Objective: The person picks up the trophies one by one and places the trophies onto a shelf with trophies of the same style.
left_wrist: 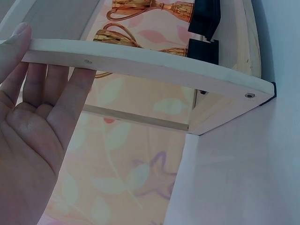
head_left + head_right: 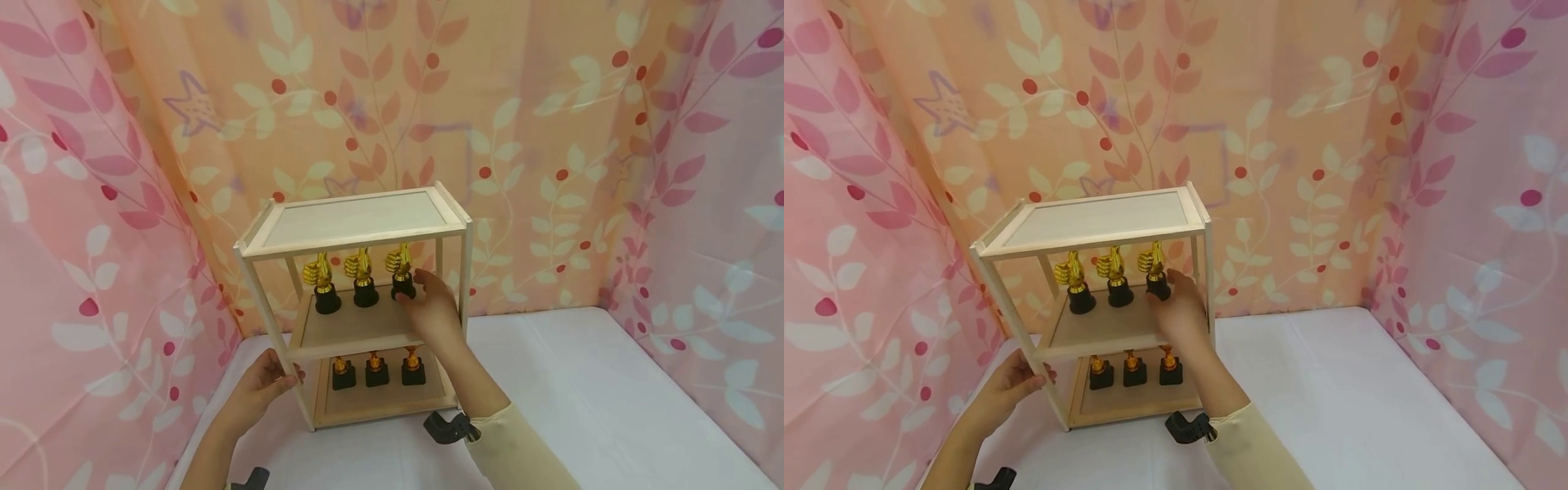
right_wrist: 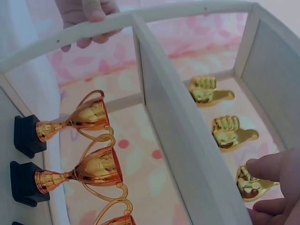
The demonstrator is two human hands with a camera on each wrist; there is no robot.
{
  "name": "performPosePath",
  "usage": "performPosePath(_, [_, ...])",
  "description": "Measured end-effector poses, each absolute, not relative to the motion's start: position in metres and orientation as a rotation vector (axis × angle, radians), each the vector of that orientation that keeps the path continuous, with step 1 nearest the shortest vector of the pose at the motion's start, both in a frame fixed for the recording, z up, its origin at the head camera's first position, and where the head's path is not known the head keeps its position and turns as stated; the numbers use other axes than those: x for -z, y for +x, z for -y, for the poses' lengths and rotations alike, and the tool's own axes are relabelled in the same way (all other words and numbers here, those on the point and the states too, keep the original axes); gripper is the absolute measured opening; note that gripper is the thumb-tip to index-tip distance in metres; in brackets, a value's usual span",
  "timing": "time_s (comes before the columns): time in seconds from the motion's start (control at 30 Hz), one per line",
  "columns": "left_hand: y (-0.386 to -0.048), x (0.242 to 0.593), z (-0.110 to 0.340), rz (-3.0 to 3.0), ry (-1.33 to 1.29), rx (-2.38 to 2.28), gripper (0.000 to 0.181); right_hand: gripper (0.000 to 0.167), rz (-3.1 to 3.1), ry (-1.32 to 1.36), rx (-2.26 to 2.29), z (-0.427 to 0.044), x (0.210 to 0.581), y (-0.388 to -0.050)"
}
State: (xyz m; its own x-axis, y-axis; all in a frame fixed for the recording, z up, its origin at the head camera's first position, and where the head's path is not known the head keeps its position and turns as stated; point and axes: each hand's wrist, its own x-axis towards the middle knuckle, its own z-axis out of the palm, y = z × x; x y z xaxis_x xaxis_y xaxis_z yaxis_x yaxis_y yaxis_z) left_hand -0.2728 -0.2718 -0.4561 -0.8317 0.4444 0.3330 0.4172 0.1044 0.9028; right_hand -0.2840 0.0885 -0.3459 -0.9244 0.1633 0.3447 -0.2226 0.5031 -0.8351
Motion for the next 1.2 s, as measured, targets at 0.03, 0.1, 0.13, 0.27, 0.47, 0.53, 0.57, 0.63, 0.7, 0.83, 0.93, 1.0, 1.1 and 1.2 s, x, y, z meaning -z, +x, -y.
performPosePath(0.03, [-0.273, 0.456, 0.272, -2.321, 0.91, -1.881, 0.03, 0.061, 2.37, 0.059, -1.4, -0.089, 0.346, -0.281])
performPosePath(0.1, [-0.273, 0.457, 0.273, -2.33, 0.913, -1.878, 0.03, 0.061, 2.368, 0.076, -1.412, -0.089, 0.345, -0.275])
performPosePath(0.13, [-0.273, 0.457, 0.273, -2.331, 0.913, -1.878, 0.029, 0.061, 2.366, 0.09, -1.415, -0.09, 0.345, -0.272])
performPosePath(0.27, [-0.274, 0.457, 0.273, -2.34, 0.909, -1.873, 0.029, 0.058, 2.357, 0.174, -1.417, -0.092, 0.346, -0.262])
performPosePath(0.47, [-0.273, 0.457, 0.273, -2.334, 0.9, -1.884, 0.029, 0.057, 2.374, 0.295, -1.383, -0.091, 0.352, -0.247])
performPosePath(0.53, [-0.273, 0.457, 0.273, -2.325, 0.903, -1.888, 0.028, 0.058, 2.368, 0.32, -1.389, -0.092, 0.354, -0.242])
performPosePath(0.57, [-0.273, 0.458, 0.272, -2.32, 0.905, -1.889, 0.028, 0.058, 2.366, 0.33, -1.397, -0.093, 0.355, -0.238])
performPosePath(0.63, [-0.273, 0.458, 0.272, -2.313, 0.912, -1.889, 0.027, 0.056, 2.355, 0.347, -1.43, -0.095, 0.356, -0.233])
performPosePath(0.7, [-0.272, 0.458, 0.271, -2.305, 0.916, -1.894, 0.027, 0.054, 2.348, 0.356, -1.459, -0.098, 0.357, -0.227])
performPosePath(0.83, [-0.273, 0.458, 0.27, -2.289, 0.935, -1.906, 0.026, 0.05, 2.319, 0.413, -1.458, -0.107, 0.359, -0.215])
performPosePath(0.93, [-0.273, 0.457, 0.268, -2.279, 0.934, -1.907, 0.027, 0.051, 2.315, 0.451, -1.423, -0.115, 0.361, -0.206])
performPosePath(1.0, [-0.272, 0.457, 0.268, -2.278, 0.927, -1.902, 0.027, 0.053, 2.313, 0.474, -1.406, -0.121, 0.364, -0.201])
performPosePath(1.1, [-0.272, 0.457, 0.269, -2.292, 0.907, -1.897, 0.029, 0.053, 2.317, 0.495, -1.394, -0.128, 0.366, -0.193])
performPosePath(1.2, [-0.271, 0.457, 0.269, -2.313, 0.894, -1.895, 0.03, 0.052, 2.309, 0.529, -1.363, -0.136, 0.369, -0.19])
